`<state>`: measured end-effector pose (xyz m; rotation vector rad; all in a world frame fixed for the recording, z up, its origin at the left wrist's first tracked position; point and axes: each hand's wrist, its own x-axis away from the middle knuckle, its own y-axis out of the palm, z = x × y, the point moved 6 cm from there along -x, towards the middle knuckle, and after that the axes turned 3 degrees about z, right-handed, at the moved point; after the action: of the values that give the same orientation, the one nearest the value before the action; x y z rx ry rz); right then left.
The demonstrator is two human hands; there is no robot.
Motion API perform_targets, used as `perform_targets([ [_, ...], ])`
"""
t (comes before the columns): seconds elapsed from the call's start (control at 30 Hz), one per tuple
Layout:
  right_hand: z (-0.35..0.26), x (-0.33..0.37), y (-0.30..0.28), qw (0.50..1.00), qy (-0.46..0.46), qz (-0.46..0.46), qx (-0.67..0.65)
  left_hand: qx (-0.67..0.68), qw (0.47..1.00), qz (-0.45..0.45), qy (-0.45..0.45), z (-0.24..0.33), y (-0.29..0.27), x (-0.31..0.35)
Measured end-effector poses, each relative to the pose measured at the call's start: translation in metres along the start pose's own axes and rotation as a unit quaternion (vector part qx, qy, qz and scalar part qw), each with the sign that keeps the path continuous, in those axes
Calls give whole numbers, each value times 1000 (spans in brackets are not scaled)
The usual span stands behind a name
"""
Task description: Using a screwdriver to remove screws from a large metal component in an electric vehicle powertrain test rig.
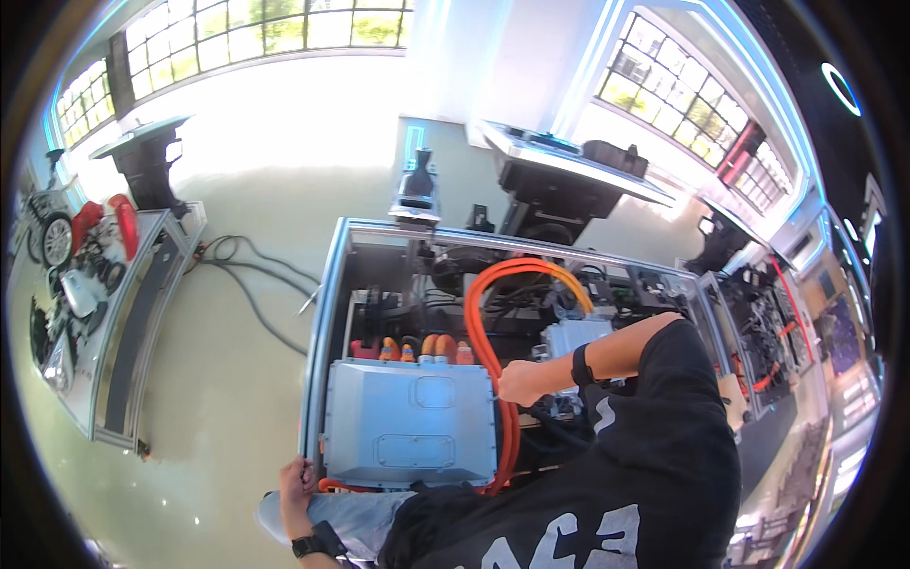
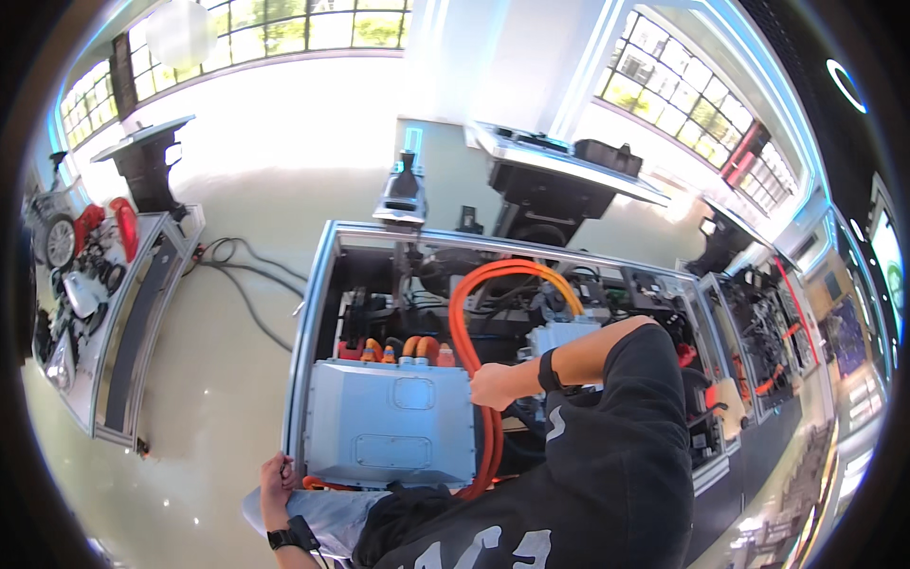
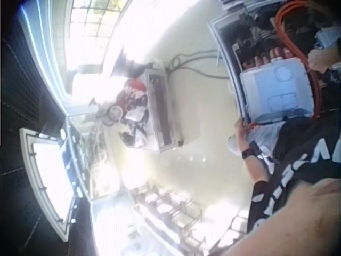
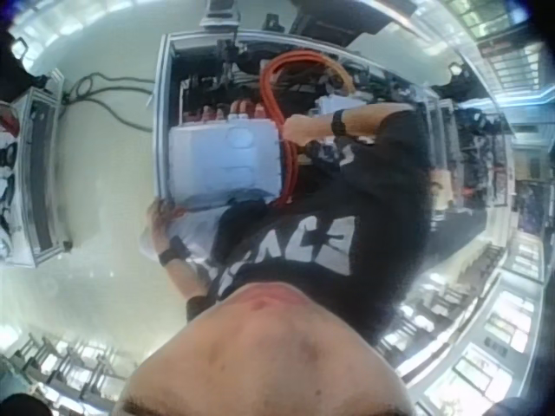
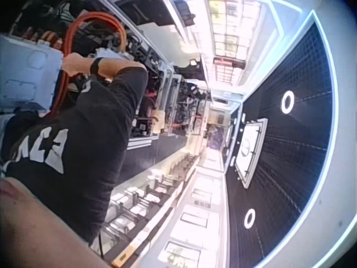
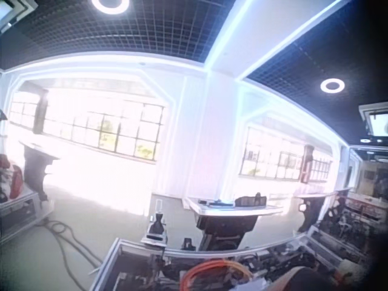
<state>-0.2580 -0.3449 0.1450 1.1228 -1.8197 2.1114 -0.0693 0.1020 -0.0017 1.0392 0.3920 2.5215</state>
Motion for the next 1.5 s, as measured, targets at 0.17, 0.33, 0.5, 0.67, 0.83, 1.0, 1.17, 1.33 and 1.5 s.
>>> perform_targets([
  [0.17,-1,-2,-6,997,-40,-19,68,11,1000,0,9,1,6,2],
  [0.33,29,17,3,948,207,82,-226,30,999,4,38,3,-1,11],
  [0.5,45,36,52,625,424,3,-655,44,998,-13,43,2,3,13],
  [0.67,48,34,71,471,444,-102,-755,68,996,-2,53,10,5,23],
  [0.83,46,54,72,440,419,-155,-779,25,999,-19,29,6,4,17],
  [1.0,38,52,70,396,396,-168,-811,13,999,-4,32,5,3,17],
  [1.17,44,47,59,450,411,-52,-791,35,999,0,29,5,8,17],
  [1.33,33,49,30,435,372,-113,-813,41,998,-17,38,5,3,15],
  [1.5,37,21,24,744,91,-172,-639,36,998,-16,41,6,1,13],
])
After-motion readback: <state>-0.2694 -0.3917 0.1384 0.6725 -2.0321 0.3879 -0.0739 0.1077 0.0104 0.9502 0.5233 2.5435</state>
